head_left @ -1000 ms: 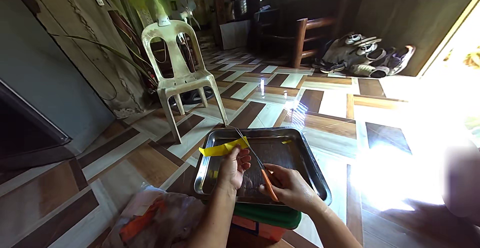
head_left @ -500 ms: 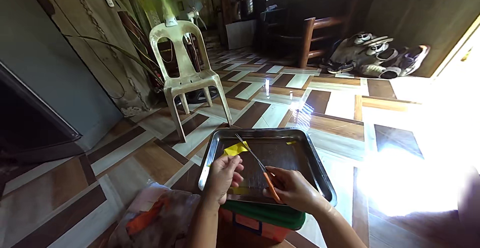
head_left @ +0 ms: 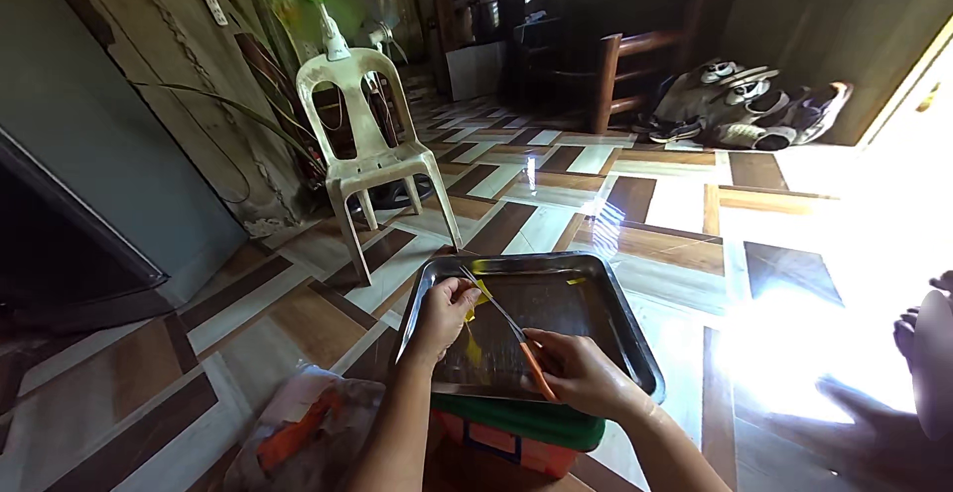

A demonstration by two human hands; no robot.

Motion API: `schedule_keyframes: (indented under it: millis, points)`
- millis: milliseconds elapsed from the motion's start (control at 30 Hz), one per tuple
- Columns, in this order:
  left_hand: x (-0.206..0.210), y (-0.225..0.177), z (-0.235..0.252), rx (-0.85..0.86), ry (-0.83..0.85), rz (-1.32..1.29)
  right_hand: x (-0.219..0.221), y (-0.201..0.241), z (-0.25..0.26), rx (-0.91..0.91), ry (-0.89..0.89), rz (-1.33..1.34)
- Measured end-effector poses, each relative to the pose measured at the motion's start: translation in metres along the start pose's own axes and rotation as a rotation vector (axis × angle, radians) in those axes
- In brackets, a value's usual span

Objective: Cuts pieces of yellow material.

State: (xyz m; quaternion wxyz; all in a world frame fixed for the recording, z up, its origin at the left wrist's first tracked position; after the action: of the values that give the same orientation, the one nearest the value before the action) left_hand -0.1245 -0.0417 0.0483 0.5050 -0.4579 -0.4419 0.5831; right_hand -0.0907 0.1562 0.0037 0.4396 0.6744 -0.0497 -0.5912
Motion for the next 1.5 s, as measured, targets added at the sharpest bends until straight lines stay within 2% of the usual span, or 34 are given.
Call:
schedule_keyframes:
  millis: [333,667,1033,1333,1500]
  points:
    - [-0.005,0.012,-0.001,-0.088,-0.046,-0.125,-0.001,0.004,0.001,0.014,0.084,-0.087]
    - [-0.012,0.009,-0.008,-0.148,0.015,-0.198,-0.003,0.005,-0.001,0.042,0.114,-0.126]
    - [-0.018,0.011,-0.008,-0.074,-0.074,-0.114,-0.012,0.002,-0.006,0.035,0.061,-0.103]
    - [-0.019,0.007,-0.009,-0.044,-0.244,-0.308,-0.006,-0.004,-0.006,0.045,0.128,-0.118]
    - [-0.010,0.009,-0.012,-0.080,-0.156,-0.329,-0.006,-0.001,-0.006,0.026,0.111,-0.087]
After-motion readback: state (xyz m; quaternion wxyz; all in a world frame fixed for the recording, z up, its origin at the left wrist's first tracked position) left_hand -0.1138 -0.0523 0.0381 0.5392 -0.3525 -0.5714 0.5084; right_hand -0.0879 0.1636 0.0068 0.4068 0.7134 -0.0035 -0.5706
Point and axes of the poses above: each hand's wrist, its own z-axis towards the middle knuckle, its own x-axis out of the palm, y = z × x, the point moved 6 cm from there along z, towards the middle knuckle, and after that the axes turned 15 degrees about -z, right-handed, at the moved point
